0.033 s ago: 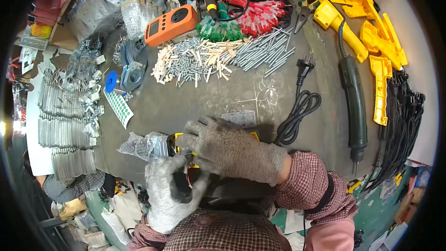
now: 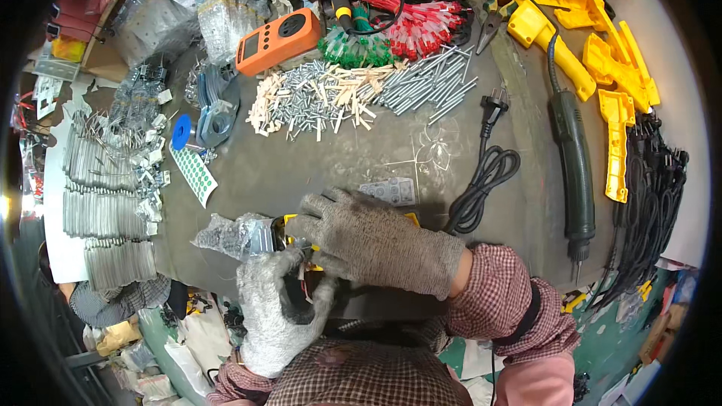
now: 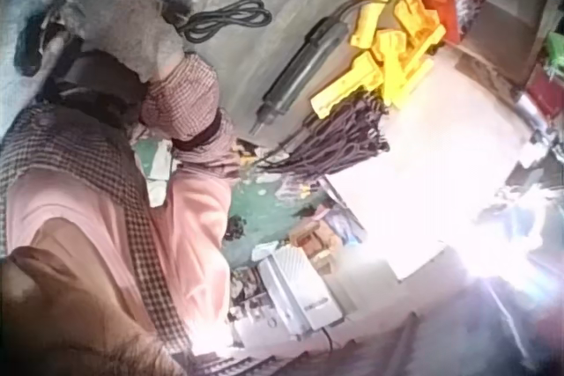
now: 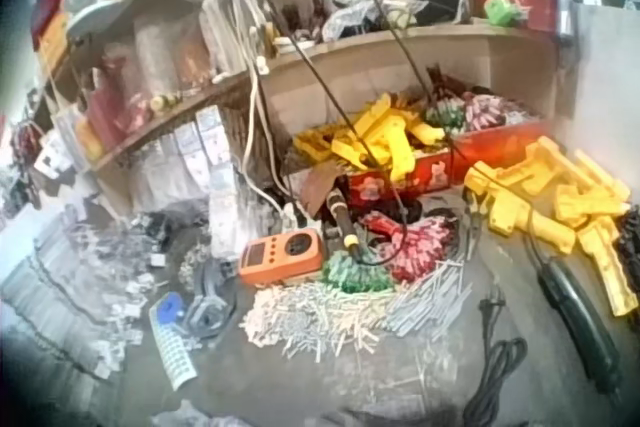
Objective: Assembling components into a yellow housing, including soldering wires and securing with a power screwdriver.
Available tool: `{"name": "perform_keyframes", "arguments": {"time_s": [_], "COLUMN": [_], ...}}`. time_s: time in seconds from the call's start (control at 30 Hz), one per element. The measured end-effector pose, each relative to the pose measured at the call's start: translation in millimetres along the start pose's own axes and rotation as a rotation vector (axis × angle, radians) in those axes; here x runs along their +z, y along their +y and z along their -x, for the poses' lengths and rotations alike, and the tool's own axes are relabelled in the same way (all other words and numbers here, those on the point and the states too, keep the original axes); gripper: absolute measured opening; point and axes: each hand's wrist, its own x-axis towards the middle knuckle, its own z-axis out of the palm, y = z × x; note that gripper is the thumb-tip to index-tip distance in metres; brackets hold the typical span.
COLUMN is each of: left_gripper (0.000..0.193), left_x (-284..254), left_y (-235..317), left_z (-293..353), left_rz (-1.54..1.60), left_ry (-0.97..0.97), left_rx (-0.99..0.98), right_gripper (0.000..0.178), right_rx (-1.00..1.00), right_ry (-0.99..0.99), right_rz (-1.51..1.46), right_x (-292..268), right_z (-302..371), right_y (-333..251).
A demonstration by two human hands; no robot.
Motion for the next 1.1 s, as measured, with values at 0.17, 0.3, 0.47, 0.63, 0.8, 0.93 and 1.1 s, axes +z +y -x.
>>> {"name": "perform_keyframes", "arguments": {"time_s": [0.17, 0.3, 0.47, 0.63, 0.8, 0.93, 1.1], "left_gripper": [0.032, 0.028, 0.031, 0.036, 0.038, 0.037, 0.036], "left_x": [4.2, 3.2, 2.4, 5.0, 7.6, 6.7, 8.3], "left_y": [-4.3, 0.9, -5.8, -6.3, -19.8, -10.5, -18.4], "left_z": [11.1, 1.9, 15.2, 5.9, 21.6, 4.9, 6.4], "left_rz": [-0.116, -0.169, -0.064, -0.081, -0.079, -0.085, -0.085], "left_ry": [0.064, 0.035, 0.117, 0.123, 0.15, 0.1, 0.145], "left_rx": [0.037, 0.015, 0.067, 0.143, 0.155, 0.199, 0.176], "right_gripper": [0.053, 0.051, 0.05, 0.048, 0.045, 0.043, 0.038], "right_rx": [-0.127, -0.009, -0.03, -0.017, 0.002, -0.043, 0.039], "right_ry": [-0.007, 0.007, 0.01, 0.029, 0.036, -0.006, -0.031], "right_rz": [0.154, 0.06, 0.051, 0.013, 0.046, 0.073, 0.041], "right_x": [-0.9, 6.4, 12.0, 5.2, 14.5, 3.7, 10.1], "right_z": [3.4, 4.3, 4.4, 4.6, 5.7, 3.7, 1.9], "right_y": [-1.3, -1.8, 2.9, 1.2, 3.5, -0.4, -0.6]}}
